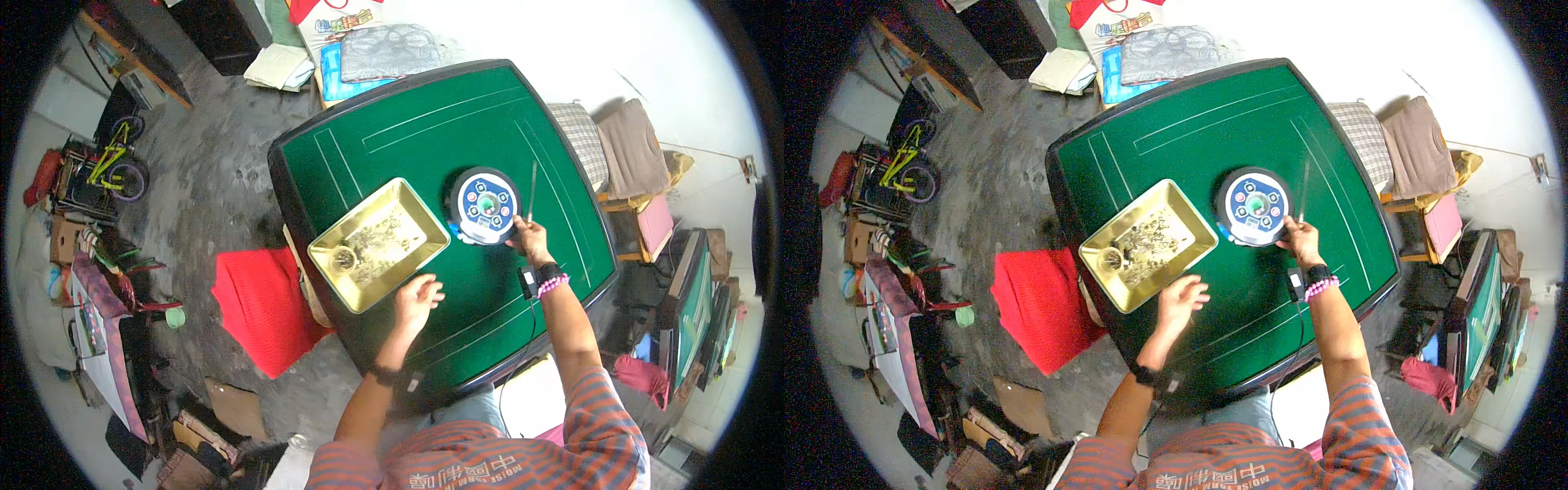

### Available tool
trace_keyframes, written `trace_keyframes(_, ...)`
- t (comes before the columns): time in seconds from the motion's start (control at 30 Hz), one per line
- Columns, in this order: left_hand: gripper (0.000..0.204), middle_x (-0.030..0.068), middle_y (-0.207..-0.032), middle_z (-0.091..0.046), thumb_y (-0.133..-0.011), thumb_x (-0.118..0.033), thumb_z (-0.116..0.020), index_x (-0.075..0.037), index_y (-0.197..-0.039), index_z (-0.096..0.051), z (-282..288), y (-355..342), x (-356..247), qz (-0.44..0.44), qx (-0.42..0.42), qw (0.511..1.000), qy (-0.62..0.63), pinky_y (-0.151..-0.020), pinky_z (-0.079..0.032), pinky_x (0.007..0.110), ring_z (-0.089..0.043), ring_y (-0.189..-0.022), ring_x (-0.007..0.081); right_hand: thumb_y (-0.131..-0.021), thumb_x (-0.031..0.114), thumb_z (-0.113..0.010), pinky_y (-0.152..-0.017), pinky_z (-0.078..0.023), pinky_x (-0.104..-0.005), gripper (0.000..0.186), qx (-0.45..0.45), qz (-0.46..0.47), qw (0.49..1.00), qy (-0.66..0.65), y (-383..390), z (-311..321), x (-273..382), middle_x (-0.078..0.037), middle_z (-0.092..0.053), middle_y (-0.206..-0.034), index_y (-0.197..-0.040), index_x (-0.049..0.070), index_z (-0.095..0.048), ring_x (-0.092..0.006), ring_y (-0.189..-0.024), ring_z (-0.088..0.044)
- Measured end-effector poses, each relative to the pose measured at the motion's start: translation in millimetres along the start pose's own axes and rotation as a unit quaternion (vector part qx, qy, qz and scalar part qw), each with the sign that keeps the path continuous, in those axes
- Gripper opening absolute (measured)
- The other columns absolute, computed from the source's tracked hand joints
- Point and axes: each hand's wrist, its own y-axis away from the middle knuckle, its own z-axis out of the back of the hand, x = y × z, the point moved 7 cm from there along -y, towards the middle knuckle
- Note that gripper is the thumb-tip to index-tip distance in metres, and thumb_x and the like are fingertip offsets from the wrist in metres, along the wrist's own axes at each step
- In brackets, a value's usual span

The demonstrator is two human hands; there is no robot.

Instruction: The person uses a screwdriver to remove screws from a center panel on a mahjong table, collects the hardware in a tray, and cleans debris from the internal compartment.

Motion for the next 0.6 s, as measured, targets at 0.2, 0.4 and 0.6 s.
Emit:
trace_keyframes(0.2, 0.026, 0.0117, -0.099, -0.07, -0.092, -0.009, -0.06, 0.001, -0.117, -0.06, 126, 81, 32, 0.021, -0.011, 0.999, -0.043, -0.063, -0.052, 0.024, -0.068, -0.076, 0.0154, -0.091, 0.028, -0.063, -0.039, -0.039, -0.0251, 0.024, -0.093, 0.067, 0.989, 0.093, 149, -19, -40, -0.001, -0.055, -0.065, -0.09, 0.004, -0.059, -0.0104, -0.045, -0.049)
trace_keyframes(0.4, 0.022, 0.0099, -0.095, -0.07, -0.092, -0.006, -0.059, 0.002, -0.112, -0.063, 232, 138, 37, 0.015, 0.018, 0.992, -0.124, -0.063, -0.051, 0.025, -0.066, -0.075, 0.014, -0.091, 0.022, -0.06, -0.038, -0.036, -0.0275, 0.017, -0.118, 0.076, 0.988, 0.061, 244, -41, -184, 0.001, -0.045, -0.06, -0.086, 0.008, -0.052, -0.0105, -0.044, -0.042)
trace_keyframes(0.6, 0.023, 0.0102, -0.096, -0.07, -0.091, -0.01, -0.059, 0.001, -0.111, -0.063, 303, 158, 30, 0.062, -0.016, 0.978, -0.201, -0.063, -0.051, 0.025, -0.066, -0.075, 0.0142, -0.091, 0.015, -0.055, -0.041, -0.042, -0.0281, 0.013, -0.103, -0.088, 0.99, 0.025, 271, -72, -205, -0.002, -0.051, -0.067, -0.099, 0.006, -0.053, -0.0124, -0.048, -0.049)
